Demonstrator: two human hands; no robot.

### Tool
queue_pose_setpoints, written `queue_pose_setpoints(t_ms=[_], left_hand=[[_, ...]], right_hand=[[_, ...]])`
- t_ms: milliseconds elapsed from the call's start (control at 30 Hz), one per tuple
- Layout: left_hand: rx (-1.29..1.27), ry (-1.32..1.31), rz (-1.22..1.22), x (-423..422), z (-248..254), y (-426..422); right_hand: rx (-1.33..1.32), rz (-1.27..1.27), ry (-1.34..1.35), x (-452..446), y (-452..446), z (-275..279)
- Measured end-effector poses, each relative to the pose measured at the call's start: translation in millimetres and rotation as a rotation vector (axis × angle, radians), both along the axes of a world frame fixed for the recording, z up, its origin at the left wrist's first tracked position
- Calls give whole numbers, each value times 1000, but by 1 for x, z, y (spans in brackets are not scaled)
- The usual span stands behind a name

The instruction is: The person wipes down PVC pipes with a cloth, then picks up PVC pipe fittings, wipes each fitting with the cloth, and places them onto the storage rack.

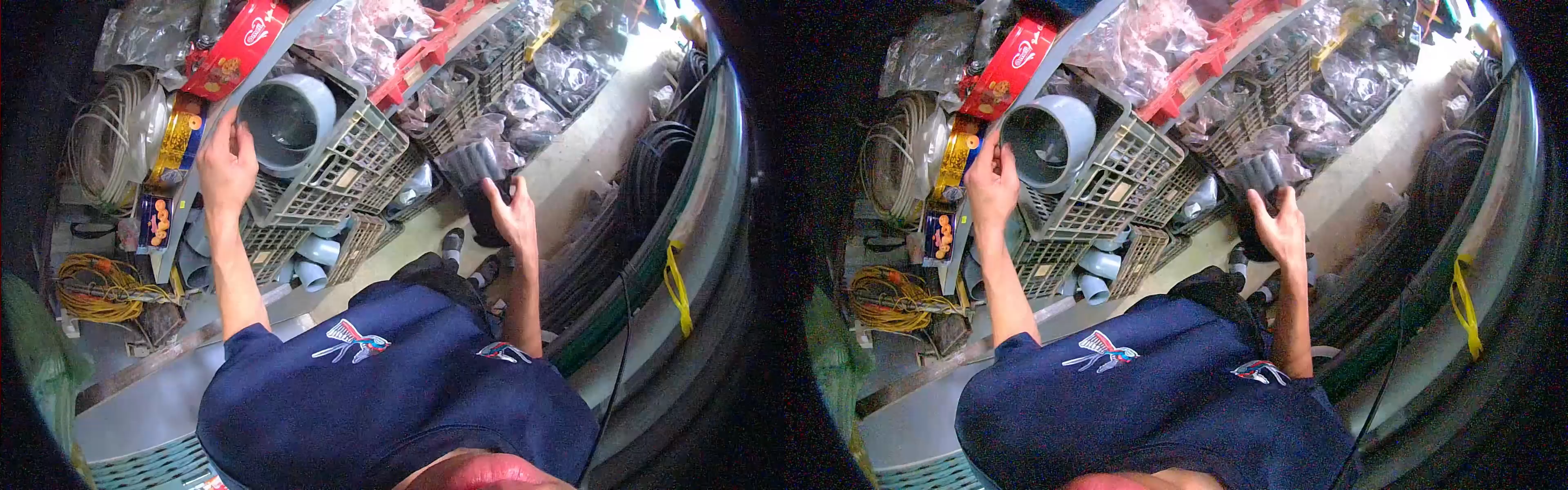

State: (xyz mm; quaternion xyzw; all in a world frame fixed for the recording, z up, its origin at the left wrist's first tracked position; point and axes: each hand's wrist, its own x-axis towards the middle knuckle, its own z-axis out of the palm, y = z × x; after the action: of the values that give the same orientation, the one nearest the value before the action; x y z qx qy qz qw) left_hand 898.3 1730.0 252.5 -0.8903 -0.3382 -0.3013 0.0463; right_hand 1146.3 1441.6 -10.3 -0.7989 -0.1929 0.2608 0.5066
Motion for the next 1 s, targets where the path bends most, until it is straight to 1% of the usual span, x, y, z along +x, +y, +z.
queue_pose_setpoints(t_ms=[33,67,100,167,233,267,300,367,400,433,500,533,567,600,633,700,767,833,900,933,967,1000], left_hand=[[-61,11,-46,15,13,-15],[-123,24,-94,25,21,-24],[-130,24,-108,32,22,-26],[-421,30,-333,55,20,-23],[-642,43,-562,92,11,-29],[-788,97,-599,111,6,-36],[-933,159,-630,130,3,-44],[-1103,208,-729,167,-30,-41],[-1134,220,-737,184,-39,-43],[-1223,261,-705,200,-43,-46],[-1262,375,-698,227,-53,-51],[-1344,334,-722,236,-61,-51],[-1424,289,-746,244,-69,-51],[-1551,155,-814,248,-76,-47],[-1598,16,-826,244,-87,-46],[-1584,-278,-751,223,-131,-45],[-1636,-256,-750,193,-180,-66],[-1633,-163,-703,174,-219,-117],[-2347,-262,-551,152,-274,-134],[-2356,-242,-551,153,-297,-137],[-2397,-334,-715,159,-317,-138],[-2428,-429,-884,168,-321,-145]], right_hand=[[3,10,-26,0,0,10],[99,71,39,3,0,20],[195,132,68,4,0,25],[406,232,-194,6,6,42],[508,383,-95,16,5,68],[687,411,53,19,9,70],[807,385,61,24,15,62],[875,456,248,39,4,60],[895,453,264,44,-3,58],[879,405,294,44,-11,58],[896,256,282,40,-17,44],[887,235,279,37,-21,32],[912,185,352,36,-24,20],[938,135,423,35,-26,10],[937,117,415,29,-27,1],[1125,-226,762,14,-23,-3],[1126,-287,722,18,-23,7],[1258,-392,676,25,-24,11],[1280,-407,681,34,-29,10],[1305,-400,692,36,-31,9],[1307,-414,681,37,-32,10],[1334,-407,704,38,-33,11]])
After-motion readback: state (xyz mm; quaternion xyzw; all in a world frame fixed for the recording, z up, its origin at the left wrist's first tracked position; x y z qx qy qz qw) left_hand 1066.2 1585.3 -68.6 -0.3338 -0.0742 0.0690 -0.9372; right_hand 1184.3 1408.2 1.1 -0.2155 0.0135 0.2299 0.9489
